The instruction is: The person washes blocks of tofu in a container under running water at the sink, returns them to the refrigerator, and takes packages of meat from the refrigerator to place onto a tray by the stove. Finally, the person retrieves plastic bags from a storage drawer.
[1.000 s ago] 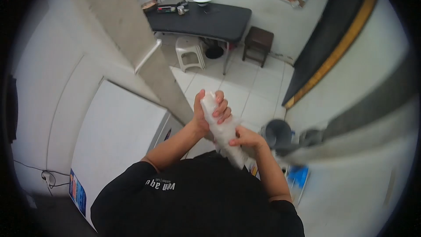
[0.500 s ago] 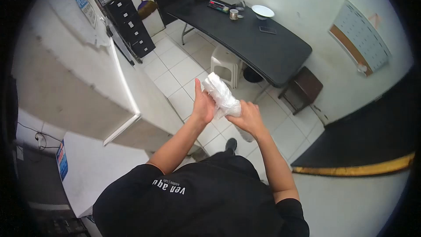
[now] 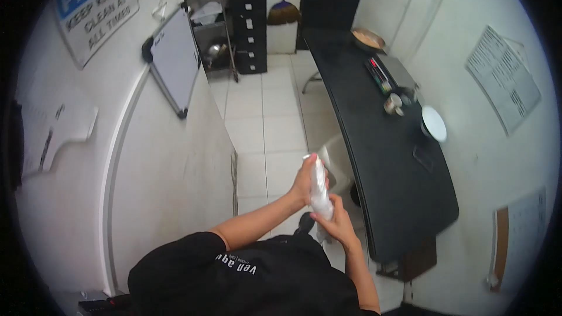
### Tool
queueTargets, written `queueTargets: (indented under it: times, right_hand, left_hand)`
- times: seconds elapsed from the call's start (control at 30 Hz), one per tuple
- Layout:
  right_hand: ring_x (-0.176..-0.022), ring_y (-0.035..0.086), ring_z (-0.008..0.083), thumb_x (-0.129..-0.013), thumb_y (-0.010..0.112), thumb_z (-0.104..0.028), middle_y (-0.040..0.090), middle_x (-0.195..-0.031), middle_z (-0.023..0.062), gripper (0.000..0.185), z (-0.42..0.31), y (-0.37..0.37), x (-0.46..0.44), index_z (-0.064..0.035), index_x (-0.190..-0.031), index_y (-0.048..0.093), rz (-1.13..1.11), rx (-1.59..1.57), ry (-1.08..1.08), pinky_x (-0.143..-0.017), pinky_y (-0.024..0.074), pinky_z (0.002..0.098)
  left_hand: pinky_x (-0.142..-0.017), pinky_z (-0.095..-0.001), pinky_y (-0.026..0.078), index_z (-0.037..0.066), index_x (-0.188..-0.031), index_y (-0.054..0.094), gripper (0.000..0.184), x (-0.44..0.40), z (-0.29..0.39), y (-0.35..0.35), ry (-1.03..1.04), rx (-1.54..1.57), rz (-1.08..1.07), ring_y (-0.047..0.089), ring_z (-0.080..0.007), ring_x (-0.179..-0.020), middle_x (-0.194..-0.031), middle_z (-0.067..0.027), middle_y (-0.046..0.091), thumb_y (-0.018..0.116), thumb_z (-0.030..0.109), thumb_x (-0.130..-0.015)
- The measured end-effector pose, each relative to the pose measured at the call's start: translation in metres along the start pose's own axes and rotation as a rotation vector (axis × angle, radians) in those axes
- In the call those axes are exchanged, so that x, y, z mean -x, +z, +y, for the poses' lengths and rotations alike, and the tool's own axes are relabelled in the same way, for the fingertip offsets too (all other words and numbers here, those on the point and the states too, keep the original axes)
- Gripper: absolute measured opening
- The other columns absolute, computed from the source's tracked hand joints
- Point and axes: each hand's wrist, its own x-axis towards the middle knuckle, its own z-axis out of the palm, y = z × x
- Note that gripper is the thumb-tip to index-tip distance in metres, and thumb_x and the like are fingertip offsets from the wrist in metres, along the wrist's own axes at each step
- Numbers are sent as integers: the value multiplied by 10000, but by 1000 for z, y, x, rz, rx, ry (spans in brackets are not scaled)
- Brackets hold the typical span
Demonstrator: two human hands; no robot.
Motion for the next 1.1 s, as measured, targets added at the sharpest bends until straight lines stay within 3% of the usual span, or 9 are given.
queueTargets:
  times: [0.1, 0.33, 0.43, 0.57, 0.63, 0.67, 0.73, 0.83, 1.1]
  right_hand:
    - [-1017, 554, 233, -721, 750, -290, 575, -1076, 148, 682, 35, -30, -97, -10, -1245, 413, -242, -158, -54, -900, 406, 339]
    - [-1045, 521, 210, -757, 711, -297, 552, -1105, 131, 652, 17, -50, -334, -23, -1268, 411, -432, -289, -270, -907, 400, 334]
    - [-990, 547, 194, -811, 669, -311, 589, -1049, 117, 544, -34, -34, -426, -15, -1222, 468, -549, -218, -298, -874, 423, 323]
    - [-936, 563, 168, -856, 633, -314, 618, -1003, 98, 447, -83, 4, -555, -10, -1166, 525, -749, -200, -309, -841, 442, 303]
    - [-930, 560, 161, -865, 624, -314, 617, -998, 94, 433, -91, 25, -615, -12, -1161, 531, -755, -230, -319, -836, 442, 299]
    - [-923, 557, 154, -873, 614, -315, 616, -994, 91, 420, -95, 36, -646, -15, -1156, 538, -748, -253, -325, -832, 442, 295]
    - [-884, 547, 132, -898, 580, -303, 611, -963, 67, 382, -97, 52, -711, -24, -1155, 544, -741, -300, -332, -802, 445, 282]
    - [-814, 514, 84, -943, 502, -306, 598, -941, 17, 347, -106, 55, -805, -37, -1156, 546, -695, -444, -135, -731, 436, 253]
    - [-895, 529, 96, -898, 499, -492, 604, -1005, 30, 574, -126, 9, -1019, 7, -1180, 525, -339, -479, -269, -782, 423, 256]
  left_hand:
    - [-478, -303, 443, 75, -878, 517, 480, -67, 37, 25, 83, 158, -497, 523, -189, -479, -621, -65, 502, 561, 546, -795]
    - [-606, -349, 451, 57, -898, 521, 529, -223, 174, 36, 275, 334, -795, 524, -209, -541, -613, -58, 475, 482, 577, -806]
    - [-661, -370, 447, 66, -917, 524, 530, -266, 239, 10, 462, 329, -713, 528, -226, -595, -617, -48, 471, 459, 580, -808]
    - [-763, -411, 455, 61, -1077, 523, 567, -322, 324, -30, 653, 275, -399, 588, -270, -813, -829, -108, 584, 406, 569, -853]
    - [-850, -418, 436, 64, -1186, 470, 561, -352, 366, -56, 661, 90, -92, 562, -257, -969, -1032, -121, 578, 360, 539, -908]
    - [-850, -418, 436, 64, -1186, 470, 561, -376, 385, -69, 666, 90, -86, 562, -257, -969, -1032, -121, 578, 360, 539, -908]
    - [-888, -400, 419, 56, -1221, 437, 545, -428, 439, -90, 703, -237, 214, 544, -244, -992, -1101, -124, 562, 294, 508, -951]
    - [-875, -366, 429, 55, -1212, 436, 504, -497, 520, -92, 649, -270, 158, 533, -215, -1014, -1108, -108, 554, 342, 478, -955]
    - [-781, -337, 488, 44, -1137, 497, 334, -705, 724, -69, 576, -300, 117, 589, -202, -907, -1024, -100, 592, 510, 300, -923]
